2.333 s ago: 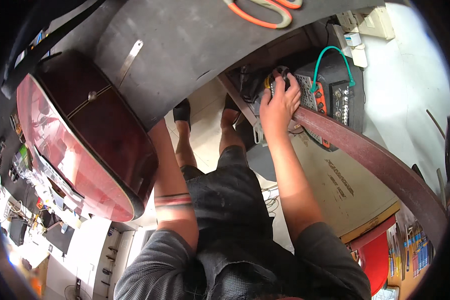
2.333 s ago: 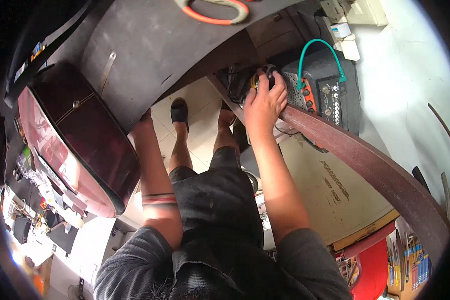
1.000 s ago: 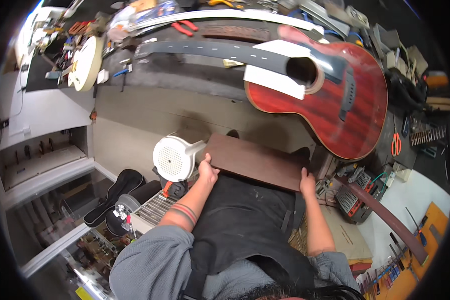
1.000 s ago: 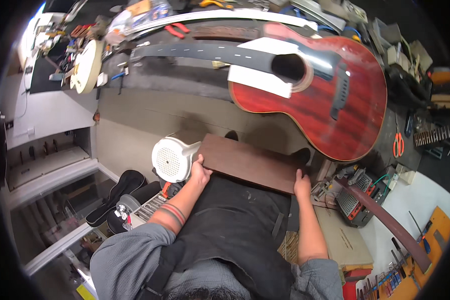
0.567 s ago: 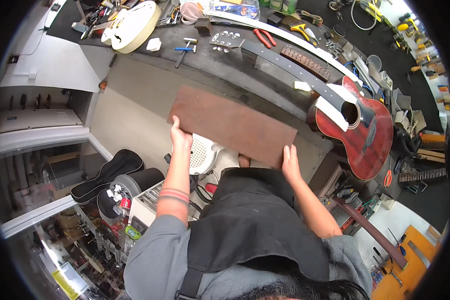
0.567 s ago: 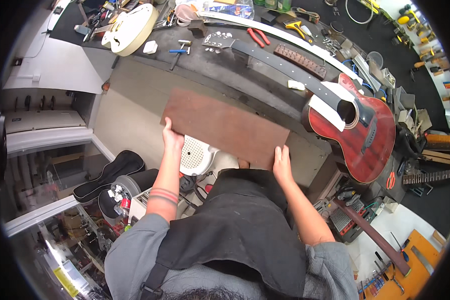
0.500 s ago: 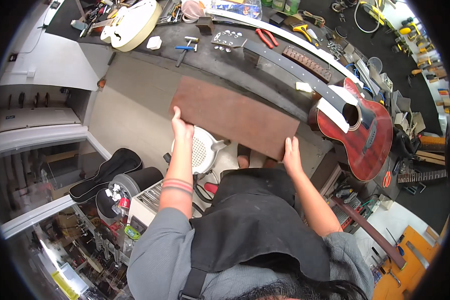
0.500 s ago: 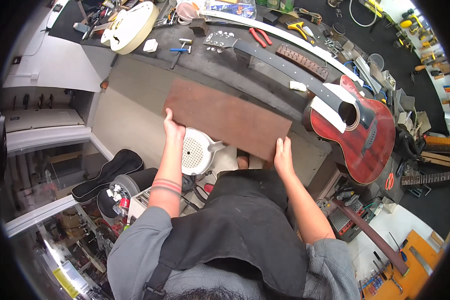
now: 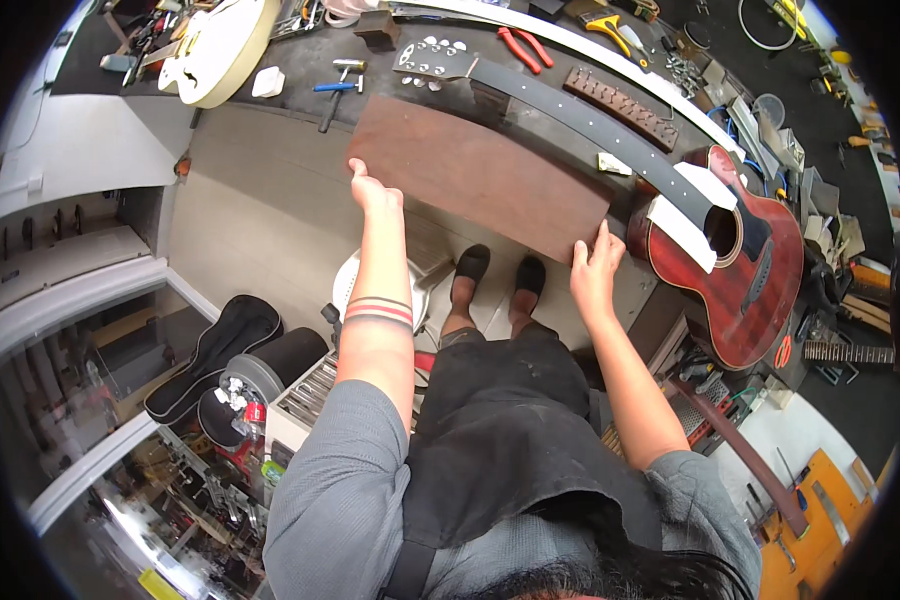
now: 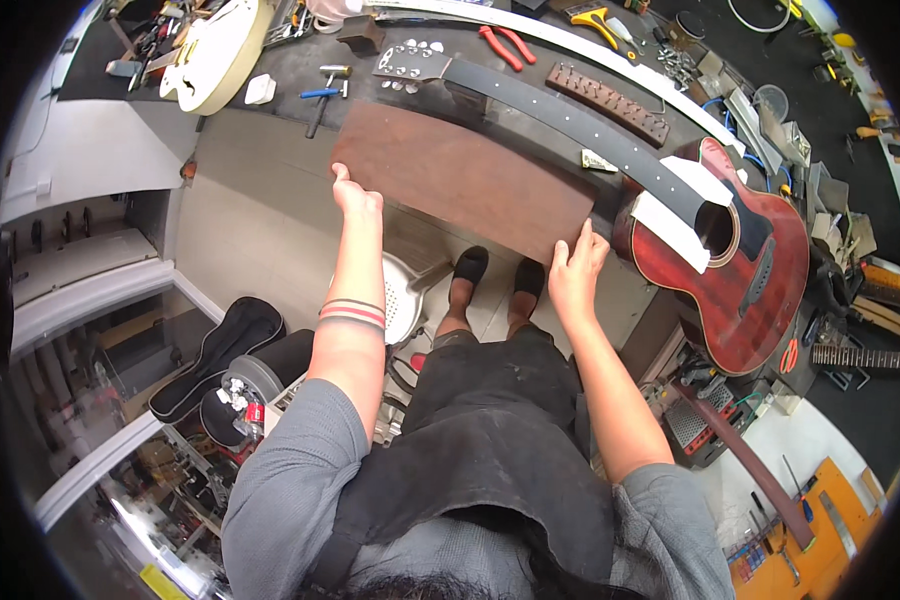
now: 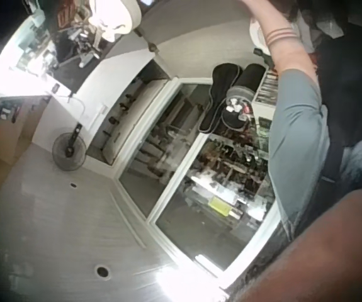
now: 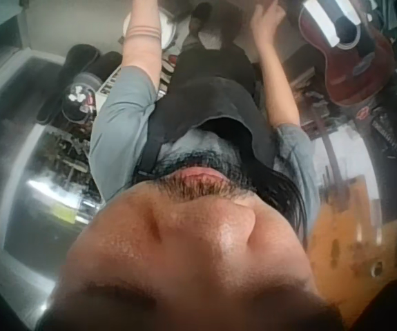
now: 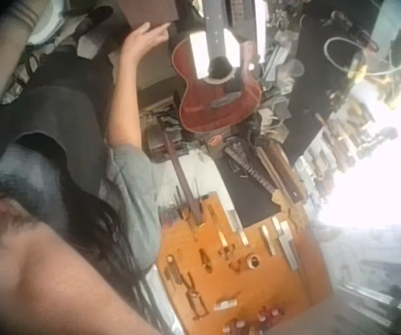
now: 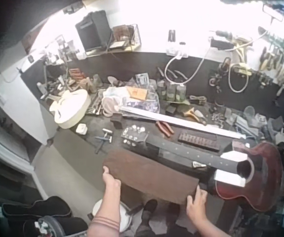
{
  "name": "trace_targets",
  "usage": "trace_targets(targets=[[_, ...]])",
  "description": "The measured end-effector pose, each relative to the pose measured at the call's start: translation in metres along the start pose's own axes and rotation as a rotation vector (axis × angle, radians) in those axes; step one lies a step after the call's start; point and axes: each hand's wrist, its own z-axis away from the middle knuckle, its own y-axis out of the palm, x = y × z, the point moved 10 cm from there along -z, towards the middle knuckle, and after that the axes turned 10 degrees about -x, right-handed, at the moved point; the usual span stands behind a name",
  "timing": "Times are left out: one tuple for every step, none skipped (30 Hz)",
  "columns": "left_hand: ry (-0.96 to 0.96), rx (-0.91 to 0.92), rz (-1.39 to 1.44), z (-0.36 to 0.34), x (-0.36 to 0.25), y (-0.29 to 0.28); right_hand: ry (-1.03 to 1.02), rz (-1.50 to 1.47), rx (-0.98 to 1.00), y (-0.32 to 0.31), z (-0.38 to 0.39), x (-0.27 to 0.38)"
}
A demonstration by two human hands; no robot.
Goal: The person works on a guitar neck in a workshop, using sandpaper to smooth the fretboard and a small metal file to shape a fret. The person also handles a wooden block and a red acoustic guitar body, moving them around the workbench.
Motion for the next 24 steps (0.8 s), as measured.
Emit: trace_targets(targets=[[0.01,-0.038,-0.027,-0.002,0.001,0.001,-0.024,0.018,-0.008,-0.002,0.002,0.0],[0.021,-0.077,-0.055,-0.004,0.002,0.001,-0.047,0.06,-0.037,0.0,0.0,0.002],[0.016,-0.023,-0.048,-0.003,0.005,0.012,-0.056,0.069,-0.078,-0.001,-0.005,0.005],[0.011,0.03,-0.041,-0.002,0.006,0.018,-0.066,0.079,-0.118,-0.002,-0.011,0.008],[0.006,0.081,-0.033,0.0,0.007,0.024,-0.077,0.088,-0.156,-0.002,-0.017,0.012],[-0.041,0.128,-0.021,0.002,0.008,0.028,-0.072,0.08,-0.249,-0.004,-0.025,0.01],[-0.082,0.174,-0.002,0.001,0.007,0.032,0.005,0.083,-0.267,-0.002,-0.032,0.004],[-0.123,0.218,0.017,0.002,0.005,0.036,0.08,0.084,-0.284,-0.001,-0.038,-0.002],[-0.062,0.142,-0.14,0.006,-0.004,0.037,0.157,0.09,-0.31,-0.002,-0.045,-0.011],[-0.003,0.069,-0.299,0.019,-0.016,0.043,0.206,0.131,-0.362,-0.005,-0.049,-0.023],[0.073,-0.013,-0.452,0.024,-0.033,0.042,0.246,0.164,-0.378,-0.005,-0.048,-0.022],[0.463,-0.229,-0.604,-0.013,-0.068,0.02,0.264,0.179,-0.375,-0.001,-0.052,-0.009],[0.719,-0.137,-0.807,-0.001,-0.089,0.048,0.305,0.215,-0.396,-0.002,-0.051,-0.011],[0.977,-0.035,-1.003,0.015,-0.103,0.077,0.318,0.246,-0.399,-0.002,-0.051,-0.012],[1.243,0.075,-1.186,0.035,-0.11,0.105,0.328,0.274,-0.402,-0.004,-0.052,-0.015],[1.142,0.176,-1.266,0.023,-0.101,0.121,0.335,0.3,-0.397,-0.005,-0.052,-0.015],[0.971,0.281,-1.396,0.007,-0.087,0.135,0.364,0.318,-0.368,-0.004,-0.053,-0.018],[1.026,0.296,-1.444,0.005,-0.086,0.146,0.394,0.335,-0.343,-0.005,-0.055,-0.018],[1.085,0.304,-1.491,0.0,-0.087,0.156,0.42,0.348,-0.314,-0.005,-0.058,-0.018],[0.921,0.314,-1.415,-0.027,-0.083,0.155,0.433,0.364,-0.279,-0.006,-0.06,-0.017],[0.765,0.306,-1.33,-0.068,-0.08,0.143,0.434,0.372,-0.236,-0.004,-0.066,-0.012],[0.607,0.31,-1.247,-0.094,-0.074,0.136,0.445,0.387,-0.197,-0.003,-0.07,-0.011],[0.594,0.32,-1.261,-0.098,-0.071,0.138,0.436,0.432,-0.151,-0.004,-0.072,-0.008],[0.583,0.328,-1.276,-0.098,-0.07,0.138,0.425,0.475,-0.102,-0.006,-0.076,-0.004]])
